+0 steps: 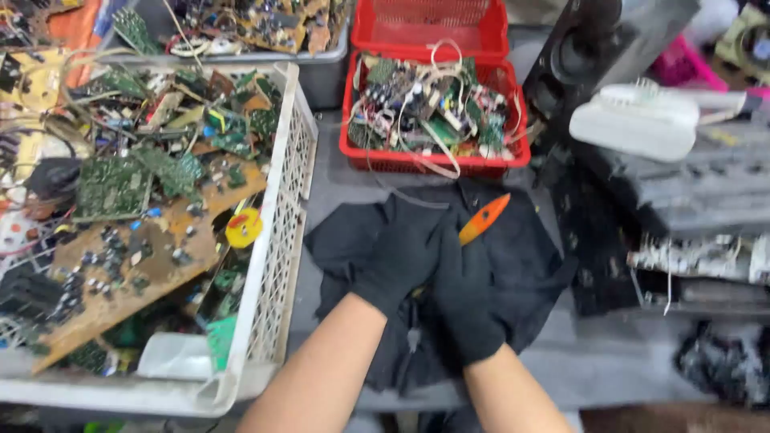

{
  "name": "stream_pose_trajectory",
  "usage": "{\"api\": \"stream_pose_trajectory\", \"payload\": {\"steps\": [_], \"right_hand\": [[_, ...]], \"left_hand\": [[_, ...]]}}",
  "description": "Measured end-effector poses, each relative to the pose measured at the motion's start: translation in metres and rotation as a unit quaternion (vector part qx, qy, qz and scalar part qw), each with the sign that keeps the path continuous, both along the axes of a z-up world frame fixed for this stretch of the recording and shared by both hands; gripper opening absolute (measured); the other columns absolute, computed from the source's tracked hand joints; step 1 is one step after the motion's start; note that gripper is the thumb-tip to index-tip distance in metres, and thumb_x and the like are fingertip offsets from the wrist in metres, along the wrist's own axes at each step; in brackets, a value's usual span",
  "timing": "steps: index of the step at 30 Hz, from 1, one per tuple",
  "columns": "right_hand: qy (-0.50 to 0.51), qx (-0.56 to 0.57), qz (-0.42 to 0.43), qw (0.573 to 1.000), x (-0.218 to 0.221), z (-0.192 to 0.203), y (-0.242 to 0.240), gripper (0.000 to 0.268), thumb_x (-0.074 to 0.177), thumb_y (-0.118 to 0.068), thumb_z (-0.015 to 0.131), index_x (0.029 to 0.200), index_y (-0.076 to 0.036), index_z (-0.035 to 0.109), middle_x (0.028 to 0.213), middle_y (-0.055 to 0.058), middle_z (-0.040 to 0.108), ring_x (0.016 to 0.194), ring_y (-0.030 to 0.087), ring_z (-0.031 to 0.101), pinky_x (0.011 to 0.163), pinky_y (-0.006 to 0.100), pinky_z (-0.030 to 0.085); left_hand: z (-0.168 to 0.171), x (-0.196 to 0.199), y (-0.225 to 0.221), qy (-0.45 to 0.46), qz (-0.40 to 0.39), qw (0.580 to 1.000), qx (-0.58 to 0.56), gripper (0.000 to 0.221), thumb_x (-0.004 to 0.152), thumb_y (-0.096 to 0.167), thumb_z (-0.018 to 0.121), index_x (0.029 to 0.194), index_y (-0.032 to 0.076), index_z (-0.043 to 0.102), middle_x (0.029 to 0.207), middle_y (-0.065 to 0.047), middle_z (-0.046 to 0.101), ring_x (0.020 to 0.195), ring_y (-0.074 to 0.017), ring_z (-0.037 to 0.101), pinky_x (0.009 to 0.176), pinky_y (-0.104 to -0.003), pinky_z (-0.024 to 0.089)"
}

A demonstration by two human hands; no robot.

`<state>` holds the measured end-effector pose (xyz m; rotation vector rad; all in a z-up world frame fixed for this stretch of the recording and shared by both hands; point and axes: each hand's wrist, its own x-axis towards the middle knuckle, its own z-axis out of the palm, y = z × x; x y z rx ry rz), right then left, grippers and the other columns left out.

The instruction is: Removing and cleaning components from electronic circuit boards using a brush and a small prying tool.

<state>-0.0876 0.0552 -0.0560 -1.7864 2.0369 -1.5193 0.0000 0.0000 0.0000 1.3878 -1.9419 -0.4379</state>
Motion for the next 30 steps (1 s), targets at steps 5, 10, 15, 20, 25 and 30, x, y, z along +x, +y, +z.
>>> {"api": "stream_pose_trajectory", "payload": {"steps": [5,10,15,20,25,30], "right_hand": [[-0.183,-0.006,-0.016,0.983,0.004,0.0,-0.022,0.036,0.1,-0.035,0.071,0.132,-0.021,0.071,0.125,0.011,0.073,0.117,0.022,0.069,0.11,0.031,0.05],[-0.178,-0.084,-0.023,0.98,-0.002,-0.025,-0.037,0.033,0.101,-0.032,0.074,0.127,-0.012,0.074,0.124,0.023,0.072,0.113,0.031,0.07,0.112,0.043,0.047],[-0.321,0.127,-0.004,0.939,-0.021,-0.009,-0.041,0.048,0.099,-0.06,0.063,0.129,-0.023,0.071,0.128,0.006,0.071,0.116,0.02,0.069,0.105,0.031,0.054],[0.278,-0.046,0.068,0.957,-0.089,-0.126,-0.092,0.048,0.108,-0.025,0.058,0.151,-0.004,0.052,0.148,0.023,0.055,0.142,0.033,0.049,0.121,0.041,0.039],[0.164,-0.024,0.145,0.975,-0.106,-0.21,-0.119,0.06,0.112,-0.031,0.049,0.157,0.008,0.042,0.165,0.024,0.035,0.156,0.033,0.023,0.133,0.035,0.006],[-0.193,0.04,0.136,0.971,-0.019,0.01,-0.028,0.038,0.115,-0.039,0.049,0.141,-0.018,0.067,0.101,0.01,0.072,0.097,0.024,0.068,0.097,0.038,0.053]], "left_hand": [[-0.058,-0.003,-0.018,0.08,-0.067,0.989,-0.103,0.043,0.105,0.036,0.044,0.122,0.005,0.068,0.115,-0.014,0.065,0.114,-0.0265,0.059,0.107,-0.023,0.033],[-0.065,-0.011,-0.02,0.046,-0.034,0.973,-0.226,0.042,0.107,0.026,0.041,0.119,-0.003,0.069,0.115,-0.02,0.069,0.112,-0.0265,0.061,0.109,-0.013,0.028],[-0.031,-0.002,-0.026,-0.027,-0.003,0.971,-0.238,0.048,0.106,0.032,0.04,0.131,-0.003,0.059,0.117,-0.009,0.067,0.117,-0.0283,0.061,0.11,-0.014,0.027],[0.025,0.019,0.002,-0.053,0.089,0.971,-0.215,0.048,0.101,0.042,0.046,0.129,0.005,0.06,0.113,-0.006,0.068,0.113,-0.0262,0.063,0.102,-0.021,0.035],[0.061,0.068,0.053,-0.081,0.176,0.962,-0.19,0.049,0.096,0.051,0.051,0.126,0.013,0.061,0.11,-0.003,0.069,0.109,-0.0242,0.065,0.094,-0.028,0.043],[0.098,0.179,0.102,-0.111,0.266,0.946,-0.152,0.051,0.09,0.063,0.059,0.122,0.025,0.063,0.104,0.001,0.07,0.104,-0.0215,0.068,0.083,-0.037,0.052]]}}
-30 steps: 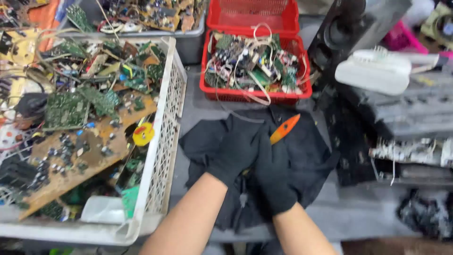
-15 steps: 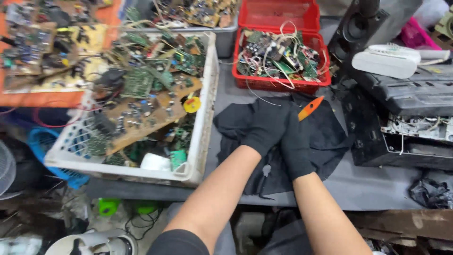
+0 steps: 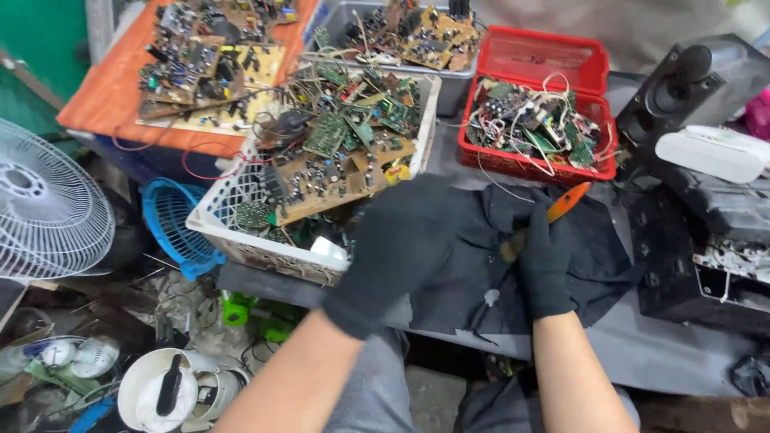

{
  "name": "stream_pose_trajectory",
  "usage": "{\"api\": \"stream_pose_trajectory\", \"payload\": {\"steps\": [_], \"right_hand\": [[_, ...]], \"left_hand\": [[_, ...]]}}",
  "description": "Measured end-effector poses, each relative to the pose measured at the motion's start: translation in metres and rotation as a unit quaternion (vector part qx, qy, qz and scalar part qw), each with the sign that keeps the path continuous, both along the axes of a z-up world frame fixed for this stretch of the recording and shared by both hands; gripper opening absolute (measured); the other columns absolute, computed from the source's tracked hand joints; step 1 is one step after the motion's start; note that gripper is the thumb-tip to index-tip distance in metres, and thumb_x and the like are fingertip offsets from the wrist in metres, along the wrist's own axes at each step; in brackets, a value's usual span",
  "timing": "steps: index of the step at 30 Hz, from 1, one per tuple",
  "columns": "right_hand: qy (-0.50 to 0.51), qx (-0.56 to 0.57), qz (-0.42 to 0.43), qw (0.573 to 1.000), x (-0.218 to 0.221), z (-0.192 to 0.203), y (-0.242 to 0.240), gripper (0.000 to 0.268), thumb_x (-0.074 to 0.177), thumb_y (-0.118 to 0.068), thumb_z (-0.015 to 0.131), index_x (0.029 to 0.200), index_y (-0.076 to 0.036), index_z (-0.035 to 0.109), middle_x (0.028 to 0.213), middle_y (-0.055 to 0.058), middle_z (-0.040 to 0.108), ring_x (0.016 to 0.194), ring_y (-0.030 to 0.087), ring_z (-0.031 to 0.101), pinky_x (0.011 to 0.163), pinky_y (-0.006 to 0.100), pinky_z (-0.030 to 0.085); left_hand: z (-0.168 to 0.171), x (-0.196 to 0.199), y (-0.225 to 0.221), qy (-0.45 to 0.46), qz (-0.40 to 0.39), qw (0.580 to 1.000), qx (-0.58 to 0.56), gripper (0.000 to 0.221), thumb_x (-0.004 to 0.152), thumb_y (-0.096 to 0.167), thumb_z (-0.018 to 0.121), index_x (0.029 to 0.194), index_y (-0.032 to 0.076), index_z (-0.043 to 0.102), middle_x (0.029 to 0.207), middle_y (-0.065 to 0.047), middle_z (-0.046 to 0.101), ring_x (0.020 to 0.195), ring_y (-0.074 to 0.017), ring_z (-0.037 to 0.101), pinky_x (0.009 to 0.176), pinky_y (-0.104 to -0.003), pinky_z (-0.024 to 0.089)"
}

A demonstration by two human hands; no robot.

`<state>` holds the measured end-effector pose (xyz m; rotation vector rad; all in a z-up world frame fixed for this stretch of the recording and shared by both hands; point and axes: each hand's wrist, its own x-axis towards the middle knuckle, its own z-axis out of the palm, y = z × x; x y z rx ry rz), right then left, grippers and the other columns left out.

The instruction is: Removing and cleaning components from electronic circuit boards using a brush and a small prying tool.

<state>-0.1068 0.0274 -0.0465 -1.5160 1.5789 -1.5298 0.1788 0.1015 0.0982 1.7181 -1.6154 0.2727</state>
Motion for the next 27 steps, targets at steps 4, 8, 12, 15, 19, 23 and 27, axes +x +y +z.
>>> {"api": "stream_pose_trajectory", "payload": {"steps": [4,8,12,15,19,23,27], "right_hand": [[0.01,0.008,0.031,0.999,0.06,0.067,0.013,0.027,0.105,-0.032,0.067,0.129,-0.02,0.073,0.097,0.008,0.072,0.094,0.02,0.068,0.094,0.037,0.053],[0.168,-0.015,0.186,0.968,0.13,0.119,0.025,0.046,0.084,-0.029,0.084,0.128,-0.02,0.073,0.108,0.01,0.076,0.107,0.034,0.071,0.095,0.043,0.054],[0.298,-0.056,0.324,0.896,0.174,0.153,0.027,0.069,0.082,-0.032,0.085,0.145,-0.026,0.058,0.117,0.02,0.071,0.109,0.048,0.066,0.093,0.056,0.053],[0.375,-0.086,0.322,0.865,0.188,0.167,0.025,0.059,0.086,-0.037,0.08,0.14,-0.021,0.062,0.103,0.017,0.069,0.092,0.044,0.07,0.083,0.052,0.054],[0.434,-0.136,0.267,0.849,0.193,0.133,-0.008,0.065,0.079,-0.04,0.085,0.14,-0.032,0.062,0.102,0.006,0.069,0.091,0.034,0.073,0.08,0.043,0.056],[0.45,-0.212,0.252,0.83,0.185,0.124,-0.022,0.052,0.079,-0.032,0.086,0.128,-0.031,0.068,0.096,0.005,0.067,0.084,0.033,0.072,0.077,0.043,0.057],[0.415,-0.287,0.212,0.837,0.182,0.139,-0.028,0.035,0.085,-0.031,0.079,0.119,-0.03,0.071,0.098,0.002,0.065,0.083,0.032,0.07,0.074,0.042,0.054]], "left_hand": [[0.03,0.079,0.016,-0.003,0.059,0.998,0.015,0.052,0.086,0.069,0.063,0.12,0.03,0.064,0.102,0.003,0.071,0.101,-0.0202,0.069,0.078,-0.041,0.057],[0.017,0.135,0.03,0.008,0.093,0.992,0.087,0.059,0.094,0.063,0.06,0.132,0.018,0.061,0.116,-0.011,0.069,0.109,-0.0317,0.066,0.087,-0.048,0.055],[0.027,0.138,0.028,0.185,0.088,0.937,0.283,0.069,0.09,0.076,0.049,0.142,0.03,0.051,0.13,0.0,0.065,0.123,-0.0185,0.06,0.104,-0.039,0.048],[0.025,0.14,0.023,0.252,0.088,0.922,0.281,0.068,0.09,0.07,0.055,0.145,0.031,0.048,0.134,0.003,0.063,0.125,-0.0164,0.059,0.104,-0.036,0.048],[0.026,0.146,0.023,0.306,0.071,0.913,0.26,0.068,0.092,0.064,0.059,0.148,0.026,0.047,0.134,-0.001,0.063,0.122,-0.0205,0.061,0.102,-0.039,0.049],[0.036,0.143,0.021,0.382,0.025,0.9,0.207,0.055,0.096,0.052,0.064,0.137,0.016,0.057,0.106,-0.006,0.068,0.096,-0.0189,0.067,0.087,-0.037,0.054],[0.046,0.142,0.016,0.433,-0.007,0.889,0.149,0.052,0.095,0.054,0.065,0.128,0.014,0.063,0.091,-0.007,0.066,0.085,-0.0187,0.063,0.079,-0.039,0.051]]}}
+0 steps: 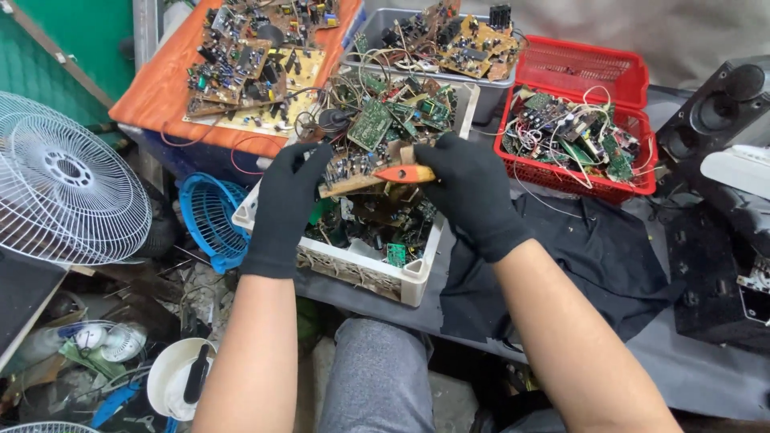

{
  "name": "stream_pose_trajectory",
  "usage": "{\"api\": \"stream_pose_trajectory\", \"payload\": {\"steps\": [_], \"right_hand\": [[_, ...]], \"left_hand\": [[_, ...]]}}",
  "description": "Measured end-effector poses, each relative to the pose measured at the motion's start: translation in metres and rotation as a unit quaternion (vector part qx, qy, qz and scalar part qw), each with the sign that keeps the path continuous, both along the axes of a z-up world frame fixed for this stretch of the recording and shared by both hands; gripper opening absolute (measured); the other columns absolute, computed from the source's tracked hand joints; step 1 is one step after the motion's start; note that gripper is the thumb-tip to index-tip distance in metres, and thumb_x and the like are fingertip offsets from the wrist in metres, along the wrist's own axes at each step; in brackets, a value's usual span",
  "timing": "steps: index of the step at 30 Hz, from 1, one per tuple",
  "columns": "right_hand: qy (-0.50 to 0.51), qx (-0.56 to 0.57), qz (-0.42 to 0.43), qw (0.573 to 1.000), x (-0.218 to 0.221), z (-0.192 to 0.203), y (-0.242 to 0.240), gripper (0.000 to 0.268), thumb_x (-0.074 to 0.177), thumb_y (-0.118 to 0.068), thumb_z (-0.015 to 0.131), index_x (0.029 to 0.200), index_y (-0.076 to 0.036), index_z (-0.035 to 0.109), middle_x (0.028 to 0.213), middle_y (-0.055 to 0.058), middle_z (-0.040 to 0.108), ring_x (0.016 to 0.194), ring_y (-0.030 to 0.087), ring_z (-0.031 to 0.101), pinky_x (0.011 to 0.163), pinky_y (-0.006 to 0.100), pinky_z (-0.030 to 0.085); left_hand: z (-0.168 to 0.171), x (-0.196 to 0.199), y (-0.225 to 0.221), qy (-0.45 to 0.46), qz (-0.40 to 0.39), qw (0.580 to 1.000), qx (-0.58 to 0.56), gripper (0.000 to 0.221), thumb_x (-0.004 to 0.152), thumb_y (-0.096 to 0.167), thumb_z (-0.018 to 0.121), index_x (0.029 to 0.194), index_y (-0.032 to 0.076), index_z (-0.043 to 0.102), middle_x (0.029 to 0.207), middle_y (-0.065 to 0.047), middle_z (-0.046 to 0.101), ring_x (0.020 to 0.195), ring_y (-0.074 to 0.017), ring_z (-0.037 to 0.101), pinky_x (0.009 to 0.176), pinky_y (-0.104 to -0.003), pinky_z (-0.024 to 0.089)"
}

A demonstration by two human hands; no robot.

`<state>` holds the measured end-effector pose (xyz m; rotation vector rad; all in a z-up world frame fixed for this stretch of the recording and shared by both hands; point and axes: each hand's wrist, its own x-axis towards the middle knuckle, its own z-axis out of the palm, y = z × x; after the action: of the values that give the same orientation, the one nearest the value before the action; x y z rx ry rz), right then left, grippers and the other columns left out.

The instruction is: Removing and cleaning components from electronic circuit boards using a brush and a small prying tool.

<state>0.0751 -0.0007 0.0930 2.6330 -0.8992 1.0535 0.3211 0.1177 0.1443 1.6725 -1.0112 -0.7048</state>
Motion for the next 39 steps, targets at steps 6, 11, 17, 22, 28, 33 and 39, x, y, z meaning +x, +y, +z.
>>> {"api": "stream_pose_trajectory", "payload": {"steps": [6,11,17,22,28,33,39], "right_hand": [[-0.01,-0.057,-0.01,0.998,0.004,0.042,-0.02,0.044,0.079,-0.021,0.081,0.122,-0.03,0.073,0.099,0.008,0.064,0.076,0.04,0.068,0.067,0.051,0.055],[-0.039,-0.054,0.015,0.998,0.004,0.077,-0.018,0.014,0.09,-0.014,0.084,0.1,-0.014,0.075,0.089,0.008,0.06,0.07,0.027,0.061,0.049,0.04,0.047],[-0.091,0.004,0.021,0.996,-0.003,0.097,-0.033,0.03,0.092,-0.01,0.076,0.121,-0.013,0.078,0.096,0.013,0.056,0.08,0.036,0.061,0.059,0.047,0.049],[-0.123,0.004,0.047,0.991,-0.004,0.104,-0.044,0.016,0.101,-0.021,0.083,0.094,-0.009,0.073,0.083,0.011,0.051,0.079,0.032,0.054,0.064,0.045,0.043],[-0.089,-0.037,0.092,0.991,0.012,0.12,-0.039,0.022,0.106,-0.019,0.081,0.093,-0.006,0.068,0.074,0.007,0.055,0.08,0.03,0.046,0.063,0.045,0.036],[-0.138,-0.009,0.072,0.988,0.014,0.112,-0.063,0.048,0.104,-0.022,0.09,0.082,-0.007,0.05,0.082,0.011,0.043,0.071,0.028,0.043,0.065,0.043,0.034],[-0.161,-0.011,0.035,0.986,0.015,0.123,-0.079,0.042,0.1,-0.028,0.089,0.078,-0.007,0.06,0.078,0.009,0.058,0.073,0.028,0.057,0.063,0.045,0.04]], "left_hand": [[0.036,-0.002,-0.012,0.001,0.007,1.0,-0.028,0.056,0.091,0.058,0.066,0.124,0.012,0.065,0.089,-0.007,0.067,0.078,-0.014,0.068,0.078,-0.035,0.055],[0.063,-0.001,-0.024,-0.032,-0.037,0.993,-0.111,0.042,0.095,0.048,0.059,0.072,0.016,0.046,0.063,0.001,0.036,0.062,-0.0143,0.035,0.068,-0.034,0.032],[0.062,0.008,-0.045,0.043,-0.048,0.969,-0.238,0.039,0.095,0.049,0.049,0.102,0.012,0.055,0.097,-0.003,0.061,0.092,-0.0147,0.058,0.082,-0.03,0.051],[0.007,0.034,-0.065,-0.148,-0.054,0.966,-0.205,0.057,0.096,0.054,0.051,0.129,0.008,0.058,0.121,-0.011,0.06,0.107,-0.0229,0.059,0.087,-0.039,0.055],[-0.045,0.056,-0.093,-0.257,0.025,0.933,-0.251,0.034,0.094,0.032,0.072,0.117,0.008,0.067,0.107,-0.011,0.065,0.097,-0.0265,0.062,0.082,-0.042,0.051],[-0.058,0.059,-0.109,-0.144,0.026,0.947,-0.287,0.028,0.099,0.035,0.064,0.103,0.008,0.066,0.093,-0.007,0.061,0.087,-0.0207,0.055,0.071,-0.041,0.045],[-0.036,0.042,-0.118,-0.054,0.043,0.947,-0.313,0.037,0.097,0.029,0.072,0.075,0.019,0.044,0.072,0.005,0.033,0.073,-0.0117,0.032,0.067,-0.033,0.031]]}}
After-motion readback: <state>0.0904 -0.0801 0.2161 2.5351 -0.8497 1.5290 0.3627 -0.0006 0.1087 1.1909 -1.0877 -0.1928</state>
